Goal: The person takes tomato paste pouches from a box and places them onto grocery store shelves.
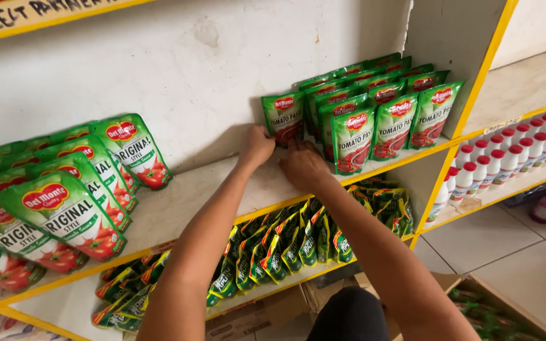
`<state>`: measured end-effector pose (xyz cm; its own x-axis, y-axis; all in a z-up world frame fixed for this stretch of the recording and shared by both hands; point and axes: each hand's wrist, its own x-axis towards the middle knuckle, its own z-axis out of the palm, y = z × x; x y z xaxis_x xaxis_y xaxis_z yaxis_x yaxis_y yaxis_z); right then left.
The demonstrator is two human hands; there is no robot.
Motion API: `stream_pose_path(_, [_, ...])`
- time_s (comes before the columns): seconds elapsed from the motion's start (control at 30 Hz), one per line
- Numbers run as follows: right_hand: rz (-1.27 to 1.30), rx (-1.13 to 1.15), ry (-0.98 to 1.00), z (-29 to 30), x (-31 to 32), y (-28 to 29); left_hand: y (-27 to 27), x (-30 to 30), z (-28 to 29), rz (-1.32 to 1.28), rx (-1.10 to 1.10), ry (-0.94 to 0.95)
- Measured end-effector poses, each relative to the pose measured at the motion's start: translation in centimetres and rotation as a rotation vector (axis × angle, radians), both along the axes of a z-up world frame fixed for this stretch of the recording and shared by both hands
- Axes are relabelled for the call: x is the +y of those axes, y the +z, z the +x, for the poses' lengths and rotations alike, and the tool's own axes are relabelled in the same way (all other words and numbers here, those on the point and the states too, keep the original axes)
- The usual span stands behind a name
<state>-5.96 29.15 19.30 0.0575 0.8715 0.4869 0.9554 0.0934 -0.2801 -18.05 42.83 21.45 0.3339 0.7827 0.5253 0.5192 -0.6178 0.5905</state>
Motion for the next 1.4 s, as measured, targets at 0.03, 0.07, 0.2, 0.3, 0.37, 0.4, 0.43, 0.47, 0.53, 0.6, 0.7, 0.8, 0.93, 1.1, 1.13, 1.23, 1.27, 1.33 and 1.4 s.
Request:
stream_pose_path(0.03, [0.004, -0.002, 0.000, 0.1, 0.5, -0.1, 0.1, 0.2, 0.1, 0.004, -0.002, 0.000])
stream_pose_path(0.07, [0.026, 0.019, -0.004, 0.0, 0.8, -0.4, 0.0, 0.2, 0.0, 0.017, -0.016, -0.004])
stream_pose_path(0.2, [0.010, 0.055, -0.003, -0.2, 1.1, -0.2, 0.4, -0.3, -0.3, 0.065, -0.017, 0.019])
stream_pose_path(0.3, [-0.026, 0.068, -0.026, -0.6, 0.5, 0.5, -0.5, 1.5, -0.3, 0.075, -0.018, 0.002])
stream_pose_path(0.37, [-0.019, 0.065, -0.025, -0.3, 1.1, 0.0, -0.5, 1.7, -0.3, 0.073, -0.028, -0.027])
stream_pose_path(0.4, [-0.011, 0.060, -0.024, 0.0, 1.4, -0.3, -0.5, 1.8, -0.2, 0.072, -0.039, -0.056])
stream_pose_path(0.43, [-0.013, 0.062, -0.027, 0.0, 1.2, -0.1, -0.5, 1.5, -0.1, 0.070, -0.038, -0.058])
stream_pose_path(0.47, [-0.048, 0.051, -0.043, -0.1, 1.2, 0.2, -0.4, 1.3, -0.1, 0.063, -0.045, -0.057])
stream_pose_path(0.53, [-0.083, 0.041, -0.060, -0.1, 1.2, 0.5, -0.2, 0.9, -0.1, 0.056, -0.052, -0.056])
stream_pose_path(0.6, [-0.069, 0.027, -0.055, 0.1, 1.6, 0.4, -0.1, 0.6, -0.1, 0.033, -0.065, -0.065])
stream_pose_path(0.7, [-0.032, 0.024, -0.047, 0.1, 1.4, 0.3, -0.5, 1.2, 0.1, 0.009, -0.050, -0.043])
stream_pose_path(0.8, [-0.026, 0.025, -0.061, -1.2, -1.3, 1.5, 0.1, 0.8, -0.3, -0.012, -0.083, -0.088])
stream_pose_path(0.93, [0.408, -0.021, 0.086, -2.4, -7.7, 1.0, 0.7, 0.0, -2.0, 0.091, 0.114, -0.023])
stream_pose_path(1.1, [0.332, 0.211, 0.312, 0.6, -19.8, -1.6, 6.3, -17.6, -2.9, 0.009, -0.200, -0.347])
stream_pose_path(1.13, [0.311, 0.229, 0.268, 2.2, -21.4, -4.0, 5.1, -19.9, -1.5, -0.027, -0.185, -0.381])
stream_pose_path(1.23, [0.198, 0.753, -0.100, 7.1, -27.3, -12.5, 0.2, -26.7, 3.3, -0.349, -0.112, -0.759])
stream_pose_path(1.27, [0.264, 0.972, -0.165, 9.5, -29.0, -15.8, -1.9, -28.4, 5.8, -0.388, -0.043, -0.882])
stream_pose_path(1.33, [0.353, 1.203, -0.290, 13.2, -33.1, -20.6, -7.0, -32.0, 10.8, -0.458, 0.051, -1.047])
stream_pose_path(1.4, [0.529, 1.312, -0.351, 16.5, -37.1, -23.3, -12.7, -35.5, 16.1, -0.441, 0.139, -1.115])
